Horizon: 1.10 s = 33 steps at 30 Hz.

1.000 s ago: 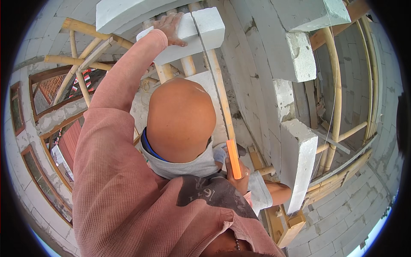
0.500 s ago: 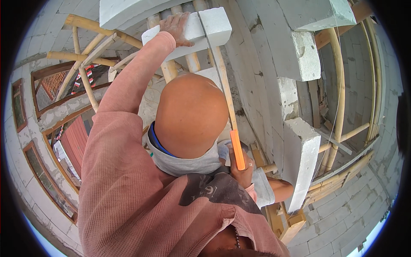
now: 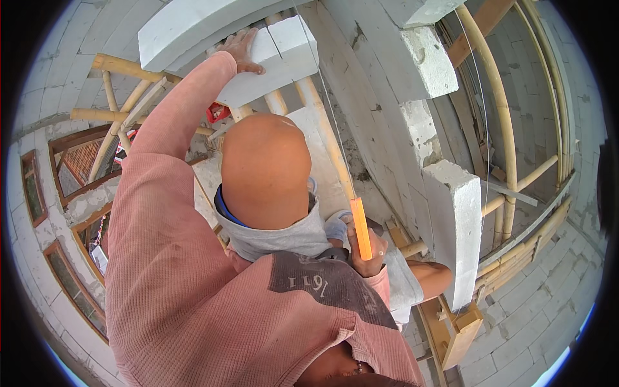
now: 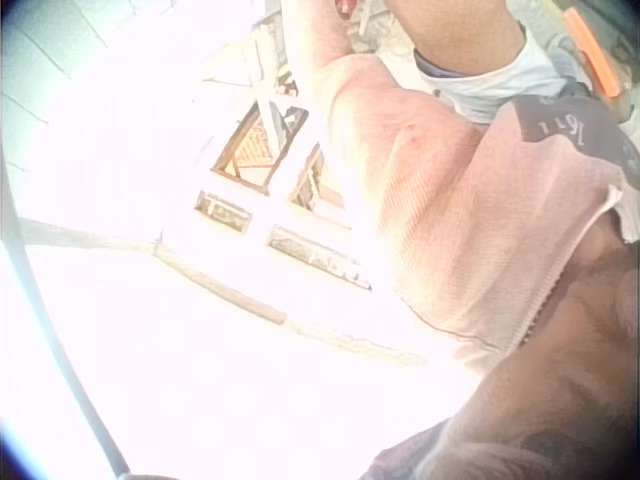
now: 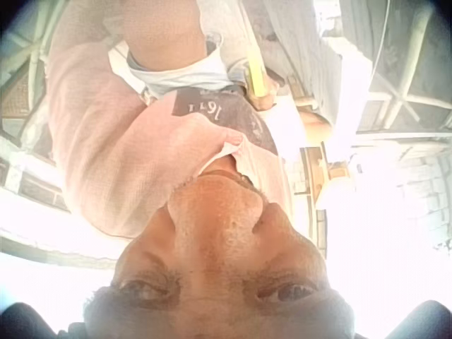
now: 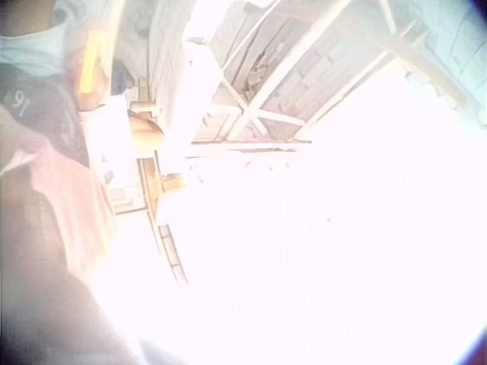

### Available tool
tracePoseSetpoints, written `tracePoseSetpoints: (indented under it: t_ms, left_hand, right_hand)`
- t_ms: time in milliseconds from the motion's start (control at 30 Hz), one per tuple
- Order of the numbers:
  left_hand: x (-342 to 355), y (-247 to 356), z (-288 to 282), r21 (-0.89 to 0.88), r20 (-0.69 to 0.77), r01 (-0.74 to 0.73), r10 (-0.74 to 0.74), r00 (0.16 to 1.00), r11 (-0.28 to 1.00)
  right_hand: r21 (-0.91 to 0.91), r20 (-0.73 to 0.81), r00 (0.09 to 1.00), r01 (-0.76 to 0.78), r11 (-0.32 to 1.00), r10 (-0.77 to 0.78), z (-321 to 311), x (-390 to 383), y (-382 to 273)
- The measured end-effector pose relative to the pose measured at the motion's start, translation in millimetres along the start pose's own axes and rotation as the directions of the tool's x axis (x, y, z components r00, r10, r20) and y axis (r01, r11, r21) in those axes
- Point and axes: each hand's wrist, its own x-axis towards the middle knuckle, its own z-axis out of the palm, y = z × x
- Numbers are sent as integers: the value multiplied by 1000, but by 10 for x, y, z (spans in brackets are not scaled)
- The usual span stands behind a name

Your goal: The person measures a lightweight concrete block using a tape measure, cuts it with a hand saw, and secures it into place on a wall using a hammer and mortar applied with a trowel.

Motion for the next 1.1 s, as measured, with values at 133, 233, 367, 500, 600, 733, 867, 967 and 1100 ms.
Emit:
tracePoseSetpoints:
  t_ms: [133, 233, 367, 500, 600, 733, 867, 967, 1100]
  left_hand:
    - [175, -99, 22, -142, 157, -213, 234, 959, 967]
    - [375, -124, 129, -460, 296, -233, 396, 870, 857]
    - [507, -345, 428, -510, 360, -62, 278, 890, 858]
    - [676, -381, 381, -492, 525, 160, 145, 839, 856]
    - [783, -489, 646, -374, 363, 121, 25, 932, 920]
    - [830, -875, 1255, -318, 93, 112, -87, 992, 941]
    - [-12, 506, 1447, -377, -237, 414, -519, 821, 828]
    - [-225, 644, 1555, -73, -417, 473, -458, 786, 878]
    - [-213, 614, 1525, -36, -413, 468, -440, 798, 883]
  right_hand:
    - [-108, -119, 992, -47, 993, 34, 20, -66, 122]
    - [-100, -124, 991, -71, 992, 58, 20, 27, 101]
    - [13, -64, 997, -40, 999, 41, 53, 167, 83]
    - [67, 13, 999, -47, 997, 47, 185, 496, -51]
    - [17, 62, 998, -17, 1000, 16, 290, 822, -87]
    - [48, 75, 997, 10, 999, -14, 429, 1231, -257]
    - [22, 76, 997, -22, 1000, 21, 473, 1415, -199]
    - [-40, 172, 982, -72, 997, 78, 448, 1423, -258]
    - [-8, 131, 991, -11, 1000, 12, 488, 1229, -148]
